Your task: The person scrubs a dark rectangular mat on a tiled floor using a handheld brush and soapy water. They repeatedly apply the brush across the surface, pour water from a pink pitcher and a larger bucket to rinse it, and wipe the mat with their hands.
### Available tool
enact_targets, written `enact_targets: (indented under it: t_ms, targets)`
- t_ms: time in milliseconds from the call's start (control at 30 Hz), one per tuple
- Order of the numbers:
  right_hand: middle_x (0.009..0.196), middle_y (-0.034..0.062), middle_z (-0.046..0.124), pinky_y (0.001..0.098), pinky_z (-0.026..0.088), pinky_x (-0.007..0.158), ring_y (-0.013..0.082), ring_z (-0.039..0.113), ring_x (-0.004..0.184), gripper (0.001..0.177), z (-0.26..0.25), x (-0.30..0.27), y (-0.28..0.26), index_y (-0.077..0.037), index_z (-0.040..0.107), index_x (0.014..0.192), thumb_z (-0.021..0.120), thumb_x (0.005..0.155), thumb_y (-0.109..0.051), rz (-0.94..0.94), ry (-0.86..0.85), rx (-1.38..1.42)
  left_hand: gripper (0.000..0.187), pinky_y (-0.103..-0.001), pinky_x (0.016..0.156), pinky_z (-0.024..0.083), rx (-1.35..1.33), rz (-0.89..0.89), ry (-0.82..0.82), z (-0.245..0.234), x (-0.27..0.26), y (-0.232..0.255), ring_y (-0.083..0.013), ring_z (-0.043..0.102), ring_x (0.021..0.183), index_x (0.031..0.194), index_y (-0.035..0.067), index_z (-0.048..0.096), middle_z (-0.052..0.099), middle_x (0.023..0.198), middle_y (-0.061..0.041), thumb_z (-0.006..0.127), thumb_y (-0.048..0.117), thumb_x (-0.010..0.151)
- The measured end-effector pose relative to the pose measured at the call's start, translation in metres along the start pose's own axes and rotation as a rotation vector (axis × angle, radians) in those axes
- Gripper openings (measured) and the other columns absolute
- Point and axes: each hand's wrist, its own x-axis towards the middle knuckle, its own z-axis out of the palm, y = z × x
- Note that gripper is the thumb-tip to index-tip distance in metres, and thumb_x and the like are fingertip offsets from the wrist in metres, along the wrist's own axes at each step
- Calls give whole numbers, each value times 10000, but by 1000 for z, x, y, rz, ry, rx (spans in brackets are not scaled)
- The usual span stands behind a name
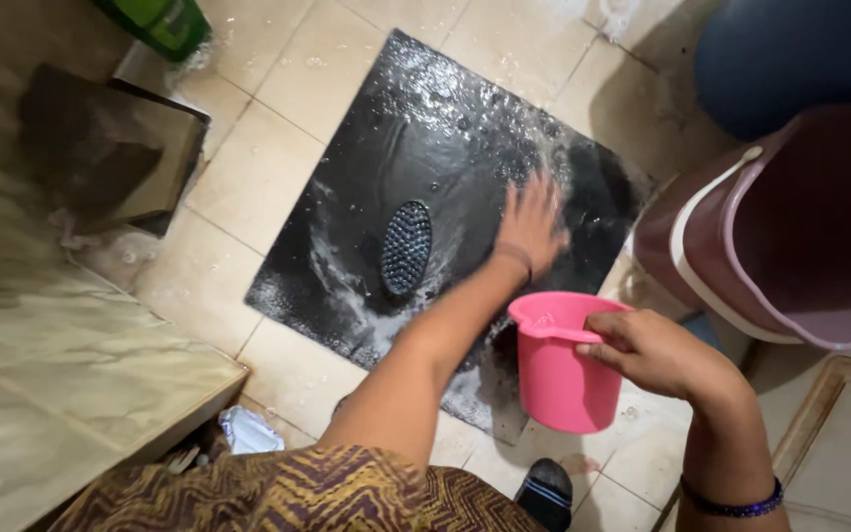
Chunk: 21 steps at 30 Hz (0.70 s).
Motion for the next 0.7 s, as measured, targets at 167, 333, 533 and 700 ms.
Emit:
enact_targets:
  t_ms: [167,333,533,700]
  targets:
    - [744,113,698,391,522,678,238,666,684,368,6,20,1,-56,656,899,645,908,-424,-76,-71,-97,770,-556,1225,100,8,489,72,38,-160,-15,-318,182,1548,1578,115,316,254,1667,-167,470,511,935]
    - [692,89,649,360,489,627,166,566,690,417,33,46,33,-26,678,807,678,945,-419,-129,-79,123,832,-528,1269,68,-247,733,-136,10,-232,-138,-315,175,1579,1619,69,257,219,1693,-169,476,542,971]
    - [757,9,676,294,535,627,125,629,679,322,107,46,44,-55,726,931,661,956,-369,-118,-124,965,836,-558,1214,61,-66,495,-161,-28,-252,-126,-362,95,1554,1605,53,201,156,1675,-234,486,509,965]
    - [859,55,732,380,587,660,181,691,737,330,124,9,73,-20,706,1071,619,938,-309,68,309,1220,793,-541,1258,19,99,879,-580,-27,-234,-106,-281,41,1586,1668,109,124,89,1734,-147,366,514,1030]
